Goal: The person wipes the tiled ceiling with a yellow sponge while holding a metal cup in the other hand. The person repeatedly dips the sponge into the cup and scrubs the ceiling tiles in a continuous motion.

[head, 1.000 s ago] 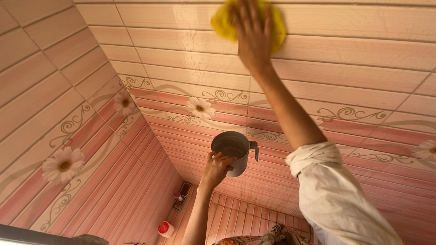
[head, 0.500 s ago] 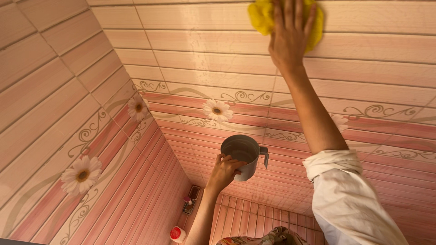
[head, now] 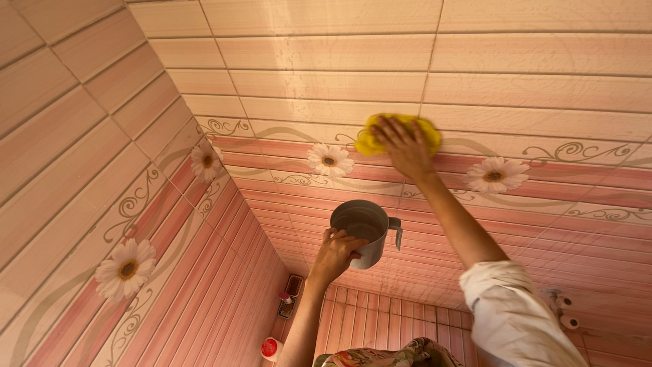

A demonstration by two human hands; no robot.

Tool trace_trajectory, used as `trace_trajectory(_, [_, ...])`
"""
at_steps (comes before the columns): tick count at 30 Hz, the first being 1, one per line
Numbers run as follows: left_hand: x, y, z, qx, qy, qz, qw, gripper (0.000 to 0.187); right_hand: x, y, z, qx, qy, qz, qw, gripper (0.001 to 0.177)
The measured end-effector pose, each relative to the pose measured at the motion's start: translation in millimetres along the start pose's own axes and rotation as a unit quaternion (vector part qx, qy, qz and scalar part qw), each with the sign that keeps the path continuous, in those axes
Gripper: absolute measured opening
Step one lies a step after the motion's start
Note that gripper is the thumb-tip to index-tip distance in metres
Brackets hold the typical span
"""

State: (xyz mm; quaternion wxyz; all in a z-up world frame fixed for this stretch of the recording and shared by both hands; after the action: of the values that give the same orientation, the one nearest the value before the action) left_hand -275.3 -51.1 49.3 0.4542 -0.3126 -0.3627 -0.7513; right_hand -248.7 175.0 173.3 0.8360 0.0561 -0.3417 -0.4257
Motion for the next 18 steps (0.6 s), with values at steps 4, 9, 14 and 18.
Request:
trace_trajectory(4, [-1,-2,-1,-0.003,0.004,-0.004,1.000,0.037,20,49,28,-0.119,-0.003,0.033,0.992,0.067])
trace_trajectory(9, [0,-9,-6,-0.003,0.007,-0.003,1.000,0.039,45,31,130,-0.130,0.057,0.107,0.984,0.074])
trace_trajectory(14, [-2,-14,-11,0.006,0.002,-0.010,1.000,0.038,21,-72,130,0.050,0.018,-0.012,0.999,0.084])
trace_trajectory(18, [-4,-17,-7,0.006,-0.011,-0.002,1.000,0.041,-6,-102,39,0.117,0.010,0.022,0.993,0.069])
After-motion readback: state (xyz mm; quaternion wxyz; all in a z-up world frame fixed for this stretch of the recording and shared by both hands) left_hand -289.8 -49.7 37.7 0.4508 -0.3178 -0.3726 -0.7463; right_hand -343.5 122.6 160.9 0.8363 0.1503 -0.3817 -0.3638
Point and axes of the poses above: each hand's wrist, its own z-axis towards the middle knuckle, its own x-axis out of the back of the hand, y = z × x, the point moved 10 cm from there along z, towards the middle knuckle, and after that the axes turned 9 degrees about -x, right-handed, at the moved point
